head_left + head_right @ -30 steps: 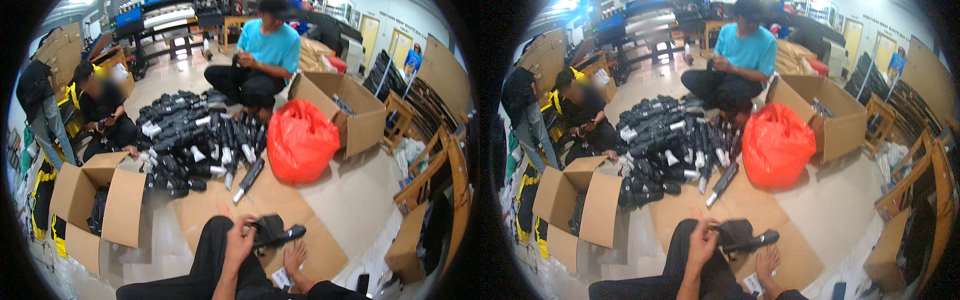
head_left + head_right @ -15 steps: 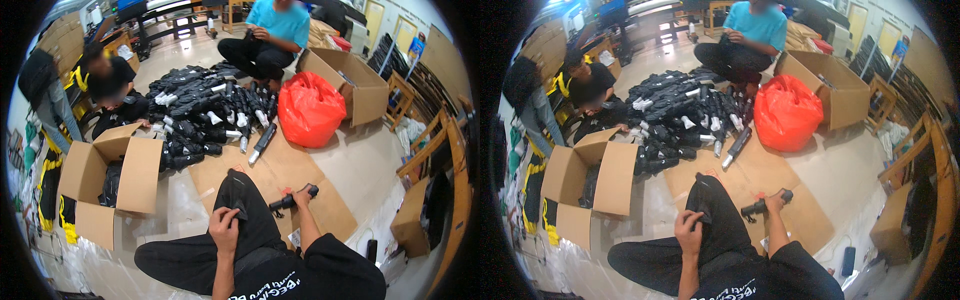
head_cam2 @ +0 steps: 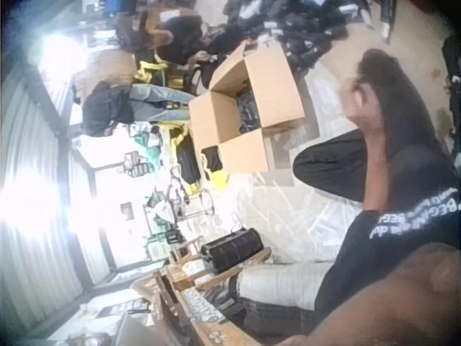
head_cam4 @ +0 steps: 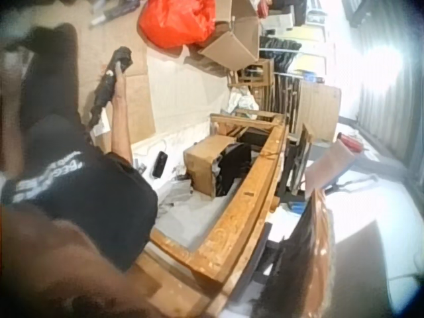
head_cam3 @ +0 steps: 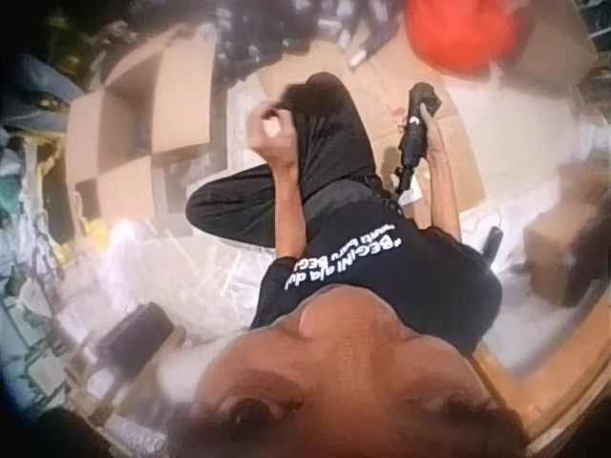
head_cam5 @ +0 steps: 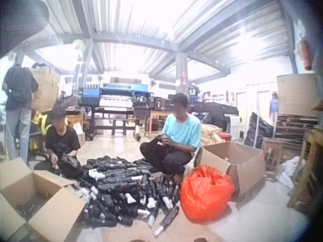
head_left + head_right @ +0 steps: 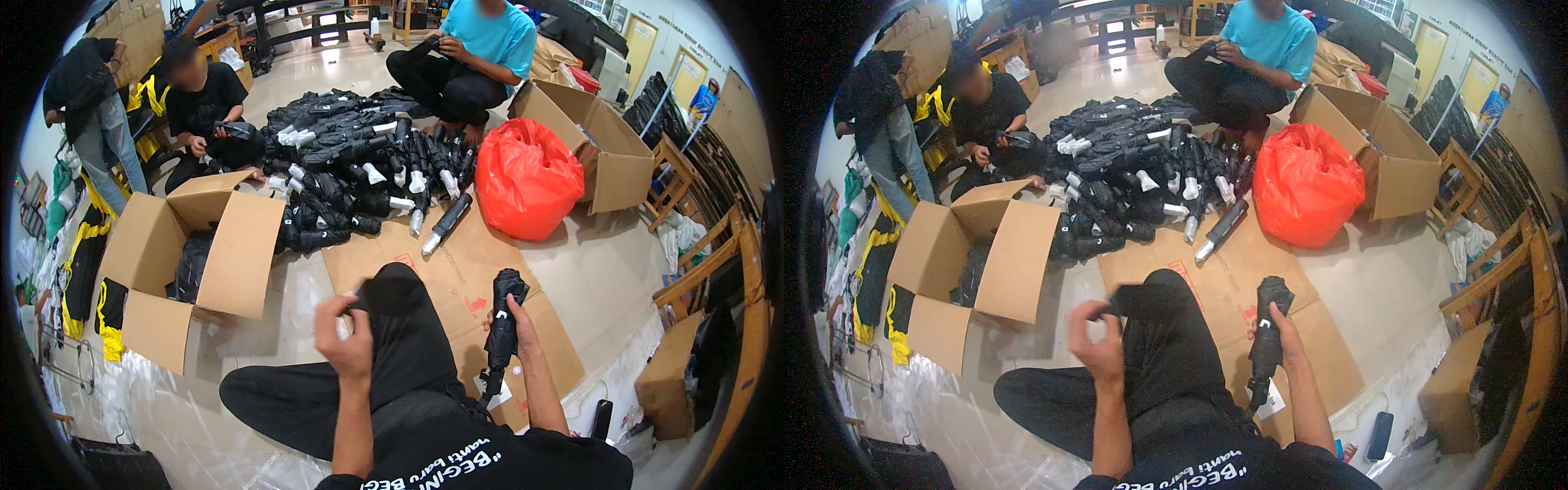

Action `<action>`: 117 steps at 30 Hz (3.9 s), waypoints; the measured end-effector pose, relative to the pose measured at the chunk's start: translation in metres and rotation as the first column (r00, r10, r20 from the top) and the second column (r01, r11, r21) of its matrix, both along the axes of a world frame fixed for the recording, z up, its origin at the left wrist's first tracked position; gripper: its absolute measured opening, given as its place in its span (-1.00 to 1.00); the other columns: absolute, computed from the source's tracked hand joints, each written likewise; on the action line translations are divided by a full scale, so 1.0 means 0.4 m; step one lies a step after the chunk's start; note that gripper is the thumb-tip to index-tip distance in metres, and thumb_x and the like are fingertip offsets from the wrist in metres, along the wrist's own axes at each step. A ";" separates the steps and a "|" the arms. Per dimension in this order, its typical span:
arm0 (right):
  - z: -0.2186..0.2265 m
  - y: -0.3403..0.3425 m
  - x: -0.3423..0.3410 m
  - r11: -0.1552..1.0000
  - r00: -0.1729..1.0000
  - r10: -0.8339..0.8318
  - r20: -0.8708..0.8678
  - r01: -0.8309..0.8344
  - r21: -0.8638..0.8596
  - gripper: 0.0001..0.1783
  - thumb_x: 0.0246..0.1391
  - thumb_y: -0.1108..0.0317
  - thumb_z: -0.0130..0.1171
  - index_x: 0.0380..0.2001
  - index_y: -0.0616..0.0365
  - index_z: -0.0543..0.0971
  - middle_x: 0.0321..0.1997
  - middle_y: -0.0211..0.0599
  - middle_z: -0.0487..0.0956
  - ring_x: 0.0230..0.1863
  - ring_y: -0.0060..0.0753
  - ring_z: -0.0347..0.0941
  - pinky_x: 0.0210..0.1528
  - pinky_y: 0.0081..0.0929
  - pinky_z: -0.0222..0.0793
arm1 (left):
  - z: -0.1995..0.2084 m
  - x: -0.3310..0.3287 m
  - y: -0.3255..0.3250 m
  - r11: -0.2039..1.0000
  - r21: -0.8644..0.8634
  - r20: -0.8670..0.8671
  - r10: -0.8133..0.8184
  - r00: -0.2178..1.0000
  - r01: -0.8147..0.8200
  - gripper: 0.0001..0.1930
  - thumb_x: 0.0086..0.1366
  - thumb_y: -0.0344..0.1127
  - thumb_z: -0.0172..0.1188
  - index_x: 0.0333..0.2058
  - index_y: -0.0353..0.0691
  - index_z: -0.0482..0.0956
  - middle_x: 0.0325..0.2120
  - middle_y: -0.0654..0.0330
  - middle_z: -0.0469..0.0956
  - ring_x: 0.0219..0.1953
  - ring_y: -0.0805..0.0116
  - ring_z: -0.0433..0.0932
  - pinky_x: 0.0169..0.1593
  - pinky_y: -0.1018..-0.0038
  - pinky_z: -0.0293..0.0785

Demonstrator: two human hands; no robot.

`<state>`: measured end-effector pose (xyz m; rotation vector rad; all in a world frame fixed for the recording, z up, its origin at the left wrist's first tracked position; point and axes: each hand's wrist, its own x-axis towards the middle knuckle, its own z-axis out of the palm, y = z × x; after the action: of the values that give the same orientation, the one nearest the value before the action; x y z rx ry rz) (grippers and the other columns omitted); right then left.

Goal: The person picks up black umbrellas, slides them into black fabric covers, and places the covered umbrellas in a pile on the floor.

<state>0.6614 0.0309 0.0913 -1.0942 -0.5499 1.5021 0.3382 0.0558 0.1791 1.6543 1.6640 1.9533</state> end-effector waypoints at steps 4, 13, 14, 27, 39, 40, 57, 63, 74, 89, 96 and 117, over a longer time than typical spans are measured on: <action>0.088 -0.017 -0.065 0.993 0.960 0.084 0.266 -0.058 -0.101 -0.54 0.27 -0.02 0.17 0.01 0.07 0.40 -0.46 -0.30 0.51 -0.55 -0.42 0.53 -0.49 -0.43 0.52 | 0.085 -0.019 -0.018 0.987 0.150 -0.153 0.076 0.985 -0.053 -0.73 0.00 -0.69 0.23 -0.29 -0.27 0.64 -0.33 0.10 0.62 -0.29 0.13 0.59 -0.21 0.33 0.51; 0.127 -0.109 -0.172 0.818 0.826 0.557 0.084 -0.529 -0.228 -0.26 0.22 0.19 0.17 0.37 0.08 0.12 -0.11 -0.16 0.55 -0.42 -0.34 0.59 -0.37 -0.40 0.61 | -0.228 0.017 -0.036 0.891 -0.419 -0.217 -0.284 0.934 0.173 -0.81 0.08 -0.55 0.31 -0.28 -0.27 0.65 -0.33 0.09 0.65 -0.29 0.10 0.65 -0.16 0.31 0.53; 0.135 -0.112 -0.187 0.783 0.799 0.600 0.042 -0.576 -0.235 -0.27 0.25 0.25 0.18 0.39 0.09 0.13 -0.08 -0.17 0.55 -0.37 -0.42 0.58 -0.35 -0.46 0.59 | -0.242 0.023 -0.040 0.879 -0.432 -0.208 -0.312 0.927 0.199 -0.82 0.07 -0.55 0.31 -0.29 -0.29 0.66 -0.33 0.08 0.66 -0.29 0.12 0.66 -0.16 0.33 0.55; 0.134 -0.062 -0.218 0.684 0.688 0.718 0.104 -0.670 -0.288 -0.16 0.29 0.15 0.16 0.49 0.08 0.03 0.35 -0.18 0.33 0.15 -0.45 0.38 -0.04 -0.52 0.51 | -0.198 0.046 -0.016 0.596 -0.592 0.175 -0.561 0.809 0.542 -0.77 0.08 -0.59 0.36 -0.23 -0.34 0.70 -0.33 0.10 0.72 -0.28 0.35 0.70 -0.20 0.48 0.60; 0.031 -0.125 -0.158 0.813 0.538 0.569 0.622 -0.485 -0.323 -0.24 0.25 0.02 0.19 0.34 0.19 0.21 0.26 0.08 0.44 0.28 -0.07 0.39 0.31 -0.28 0.24 | -0.229 0.094 -0.021 0.434 -0.620 0.372 -0.570 0.733 0.653 -0.76 0.14 -0.60 0.32 -0.19 -0.41 0.58 -0.26 -0.02 0.69 -0.22 0.25 0.72 -0.12 0.43 0.63; 0.028 -0.129 -0.153 0.820 0.526 0.557 0.643 -0.474 -0.322 -0.26 0.25 0.03 0.20 0.33 0.19 0.23 0.24 0.05 0.46 0.26 -0.09 0.40 0.30 -0.28 0.25 | -0.232 0.100 -0.021 0.461 -0.619 0.331 -0.581 0.743 0.636 -0.77 0.15 -0.60 0.31 -0.19 -0.41 0.58 -0.27 -0.03 0.69 -0.23 0.24 0.72 -0.13 0.43 0.63; -0.047 -0.127 -0.144 0.797 0.555 0.540 0.633 -0.579 -0.172 -0.23 0.23 0.09 0.22 0.40 0.13 0.22 0.37 0.00 0.36 0.39 -0.20 0.26 0.41 -0.33 0.10 | -0.287 0.128 -0.055 0.462 -0.659 0.299 -0.564 0.770 0.594 -0.84 0.25 -0.40 0.29 -0.28 -0.41 0.62 -0.37 0.04 0.62 -0.38 0.29 0.63 -0.27 0.43 0.55; -0.068 -0.109 -0.122 0.701 0.548 0.684 0.482 -0.676 -0.226 -0.16 0.23 0.08 0.21 0.45 0.10 0.13 0.40 0.02 0.32 0.41 -0.15 0.22 0.43 -0.32 0.07 | -0.234 0.138 -0.091 0.483 -0.652 0.282 -0.562 0.778 0.585 -0.86 0.27 -0.41 0.28 -0.24 -0.35 0.63 -0.35 0.08 0.57 -0.34 0.24 0.62 -0.25 0.40 0.54; -0.045 -0.111 -0.146 0.732 0.572 0.639 0.514 -0.659 -0.175 -0.24 0.25 0.10 0.20 0.41 0.09 0.17 0.33 -0.05 0.37 0.36 -0.20 0.25 0.39 -0.35 0.10 | -0.253 0.164 -0.142 0.711 -0.514 -0.009 -0.564 0.826 0.480 -0.85 0.23 -0.55 0.22 -0.21 -0.37 0.61 -0.26 -0.01 0.57 -0.22 -0.03 0.60 -0.12 0.24 0.52; 0.031 -0.061 -0.185 0.700 0.679 0.713 0.173 -0.704 -0.122 -0.24 0.27 0.17 0.20 0.40 0.05 0.08 0.14 -0.14 0.41 0.02 -0.38 0.46 -0.05 -0.43 0.48 | -0.278 0.146 -0.140 0.598 -0.064 0.998 0.015 0.069 0.799 -0.51 0.33 -0.28 0.32 0.13 -0.30 0.35 0.04 0.11 0.49 0.07 0.37 0.48 0.01 0.48 0.45; 0.057 -0.053 -0.247 0.726 0.762 0.617 -0.196 -0.647 -0.232 -0.23 0.27 0.06 0.18 0.31 0.14 0.01 -0.16 -0.10 0.53 -0.44 -0.33 0.60 -0.42 -0.40 0.61 | -0.257 0.129 -0.130 0.455 0.093 0.994 -0.091 -0.058 0.886 -0.42 0.46 0.09 0.06 0.22 -0.24 0.37 0.15 0.12 0.49 0.12 0.31 0.49 0.11 0.39 0.48; 0.134 -0.161 -0.277 0.816 0.805 0.577 0.136 -0.562 -0.135 -0.30 0.16 0.21 0.31 0.27 0.34 0.36 -0.01 -0.05 0.58 -0.09 -0.27 0.59 -0.01 -0.46 0.49 | -0.192 0.114 -0.149 0.604 0.065 0.994 -0.109 0.001 0.794 -0.45 0.51 0.12 -0.08 0.02 -0.34 0.49 0.06 0.02 0.52 0.09 0.27 0.50 0.18 0.36 0.43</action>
<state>0.5506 -0.0333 0.1450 -1.1940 -1.0115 1.9772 0.3840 -0.0039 0.1023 0.2972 0.6959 1.2782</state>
